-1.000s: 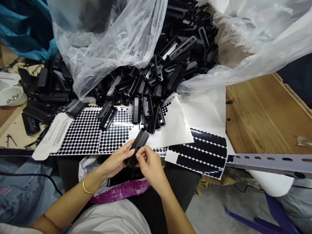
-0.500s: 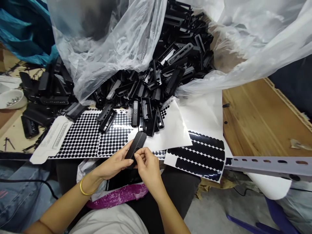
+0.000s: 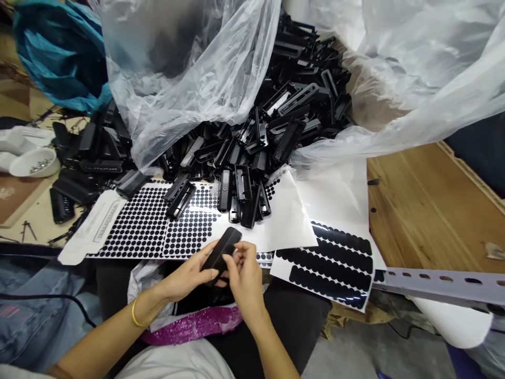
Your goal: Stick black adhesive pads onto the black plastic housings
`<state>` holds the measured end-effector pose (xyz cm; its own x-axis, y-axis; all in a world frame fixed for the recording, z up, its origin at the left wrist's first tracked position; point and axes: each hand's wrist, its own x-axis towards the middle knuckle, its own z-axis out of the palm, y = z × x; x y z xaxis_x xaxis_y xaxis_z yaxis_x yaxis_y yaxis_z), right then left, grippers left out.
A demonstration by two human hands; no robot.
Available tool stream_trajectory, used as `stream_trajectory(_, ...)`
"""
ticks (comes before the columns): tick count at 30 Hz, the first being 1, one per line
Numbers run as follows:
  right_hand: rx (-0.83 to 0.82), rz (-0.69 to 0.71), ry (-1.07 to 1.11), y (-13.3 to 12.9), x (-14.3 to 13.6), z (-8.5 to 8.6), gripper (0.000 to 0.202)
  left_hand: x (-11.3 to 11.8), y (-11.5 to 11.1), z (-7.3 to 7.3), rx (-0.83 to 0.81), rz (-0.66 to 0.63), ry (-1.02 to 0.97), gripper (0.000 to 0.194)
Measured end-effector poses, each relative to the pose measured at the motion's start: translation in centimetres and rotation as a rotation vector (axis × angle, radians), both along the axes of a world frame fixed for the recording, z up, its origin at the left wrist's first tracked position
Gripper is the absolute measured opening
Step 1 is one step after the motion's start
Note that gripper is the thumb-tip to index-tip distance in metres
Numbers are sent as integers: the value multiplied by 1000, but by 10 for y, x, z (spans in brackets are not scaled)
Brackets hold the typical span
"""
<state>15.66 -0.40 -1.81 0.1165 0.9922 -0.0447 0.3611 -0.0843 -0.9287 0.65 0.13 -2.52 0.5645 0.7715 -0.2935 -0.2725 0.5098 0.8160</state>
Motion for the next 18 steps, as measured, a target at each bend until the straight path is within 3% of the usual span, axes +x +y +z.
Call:
stream_trajectory(2, 80, -89, 1, 3, 7, 0, 16, -12, -5, 2, 38, -116, 53, 67)
stream_trajectory(4, 137, -122, -30, 7, 11, 2, 12, -26, -7, 9, 179, -226, 185, 65)
stream_trajectory(7, 150, 6, -133, 14, 6, 3, 9, -41, 0, 22, 428, -308, 363, 51)
stream_trajectory(8, 148, 72, -170, 17, 0, 2, 10, -43, 6, 25, 469, -271, 404, 44)
stream_trajectory(10, 160, 176, -256, 21, -14, -3, 11, -45, 22, 25, 515, -54, 552, 32)
stream_trajectory(12, 183, 242, -378, 25, -29, -12, 11, -45, 43, 20, 605, 261, 830, 30)
stream_trajectory(14, 206, 279, -530, 29, -43, -20, 10, -46, 64, 12, 736, 468, 1155, 33)
stream_trajectory(16, 212, 305, -657, 33, -51, -25, 8, -50, 81, 6, 764, 495, 1389, 27)
stream_trajectory(18, 193, 335, -691, 36, -54, -27, 6, -53, 88, 3, 730, 460, 1453, 12)
